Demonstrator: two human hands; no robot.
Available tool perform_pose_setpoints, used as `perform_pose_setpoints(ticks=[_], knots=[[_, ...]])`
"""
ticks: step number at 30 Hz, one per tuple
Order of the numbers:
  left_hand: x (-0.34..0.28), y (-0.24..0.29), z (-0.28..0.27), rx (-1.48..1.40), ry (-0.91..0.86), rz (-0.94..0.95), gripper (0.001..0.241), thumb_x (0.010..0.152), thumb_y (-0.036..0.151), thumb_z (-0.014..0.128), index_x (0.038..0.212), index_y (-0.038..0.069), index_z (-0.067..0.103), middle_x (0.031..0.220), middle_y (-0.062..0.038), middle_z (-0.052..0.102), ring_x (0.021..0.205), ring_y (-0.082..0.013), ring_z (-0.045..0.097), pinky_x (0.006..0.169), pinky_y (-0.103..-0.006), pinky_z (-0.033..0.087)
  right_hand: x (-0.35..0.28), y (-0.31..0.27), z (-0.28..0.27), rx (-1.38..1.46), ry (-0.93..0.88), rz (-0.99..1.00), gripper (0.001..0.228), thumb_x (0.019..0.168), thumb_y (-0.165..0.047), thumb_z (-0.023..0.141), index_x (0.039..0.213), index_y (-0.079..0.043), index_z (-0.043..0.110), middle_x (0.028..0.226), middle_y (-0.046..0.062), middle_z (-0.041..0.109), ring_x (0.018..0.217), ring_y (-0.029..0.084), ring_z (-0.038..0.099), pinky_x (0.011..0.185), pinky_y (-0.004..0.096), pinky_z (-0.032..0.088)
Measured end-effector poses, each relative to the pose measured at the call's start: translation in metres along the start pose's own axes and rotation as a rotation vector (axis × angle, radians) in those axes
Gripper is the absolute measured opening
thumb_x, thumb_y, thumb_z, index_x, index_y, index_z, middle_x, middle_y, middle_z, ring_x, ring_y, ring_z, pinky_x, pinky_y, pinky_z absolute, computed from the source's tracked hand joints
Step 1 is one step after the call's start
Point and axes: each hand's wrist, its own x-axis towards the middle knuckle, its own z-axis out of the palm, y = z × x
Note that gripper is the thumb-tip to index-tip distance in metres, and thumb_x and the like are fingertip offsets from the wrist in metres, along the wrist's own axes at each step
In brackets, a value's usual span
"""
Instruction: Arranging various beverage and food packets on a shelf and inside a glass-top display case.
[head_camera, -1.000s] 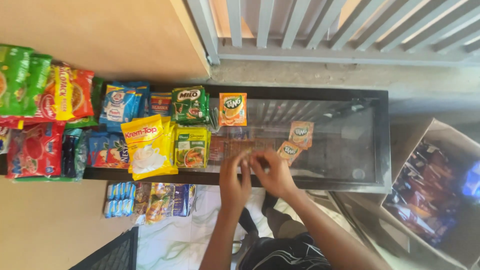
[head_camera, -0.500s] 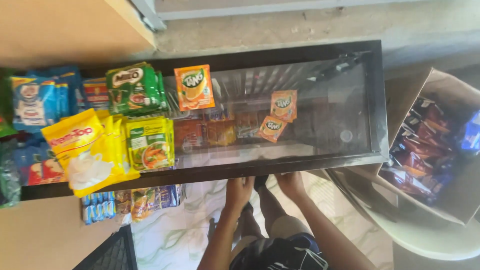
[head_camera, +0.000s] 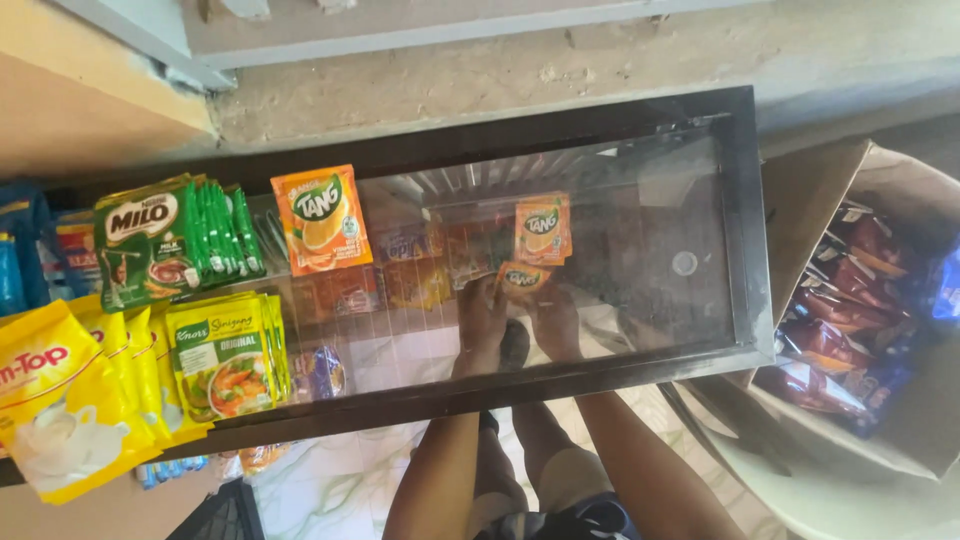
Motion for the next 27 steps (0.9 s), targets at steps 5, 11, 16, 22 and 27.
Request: perform_pose_setpoints(ticks=[5,11,16,22,27], knots=[[-0.023,0.044,-0.044,-0.186,0.026,-0.077,0.033,0.101,0.026,0.062,0.12,-0.001,0.063,0.112,-0.021,0.067,0.101,-0.0339,0.067,0.087,-0.046,0.053,-0.02,-0.022,-0.011,0.118,-0.075,0.092,0.021,0.093,-0.021,0.072,0.105,-0.004,0.069,0.1,0.01,0.069,0.087,0.026,0.07,0.073,0.037,0.059],[-0.093,0.036,-0.081,-0.095,-0.008,-0.117,0.031,0.104,0.03,0.06,0.114,0.001,0.06,0.097,-0.018,0.07,0.09,-0.0352,0.067,0.08,-0.0435,0.053,-0.078,-0.048,-0.033,0.272,-0.212,-0.112,0.033,0.088,-0.016,0.08,0.111,-0.001,0.062,0.094,0.009,0.068,0.086,0.02,0.066,0.075,0.033,0.055],[-0.142,0.058,-0.141,-0.151,0.016,-0.053,0.028,0.104,0.026,0.059,0.114,0.0,0.058,0.094,-0.019,0.066,0.086,-0.034,0.068,0.077,-0.0413,0.055,-0.129,-0.123,-0.061,0.416,-0.411,-0.173,0.029,0.097,-0.016,0.068,0.12,-0.001,0.061,0.094,0.008,0.069,0.082,0.016,0.067,0.071,0.031,0.056],[-0.196,0.141,-0.233,-0.207,-0.06,-0.395,0.039,0.105,0.038,0.056,0.109,0.0,0.061,0.095,-0.016,0.074,0.085,-0.0247,0.075,0.077,-0.0368,0.058,-0.192,-0.212,-0.101,0.385,-0.676,0.164,0.029,0.099,-0.023,0.066,0.117,-0.001,0.064,0.084,0.005,0.071,0.07,0.01,0.063,0.063,0.028,0.054],[-0.22,0.215,-0.298,-0.833,-0.127,-0.298,0.04,0.092,0.024,0.064,0.128,0.006,0.061,0.107,-0.003,0.073,0.092,-0.0099,0.072,0.081,-0.0308,0.061,-0.212,-0.274,-0.132,0.452,-0.613,-0.001,0.031,0.097,-0.021,0.067,0.119,0.0,0.067,0.09,0.004,0.074,0.077,0.009,0.066,0.068,0.026,0.055]])
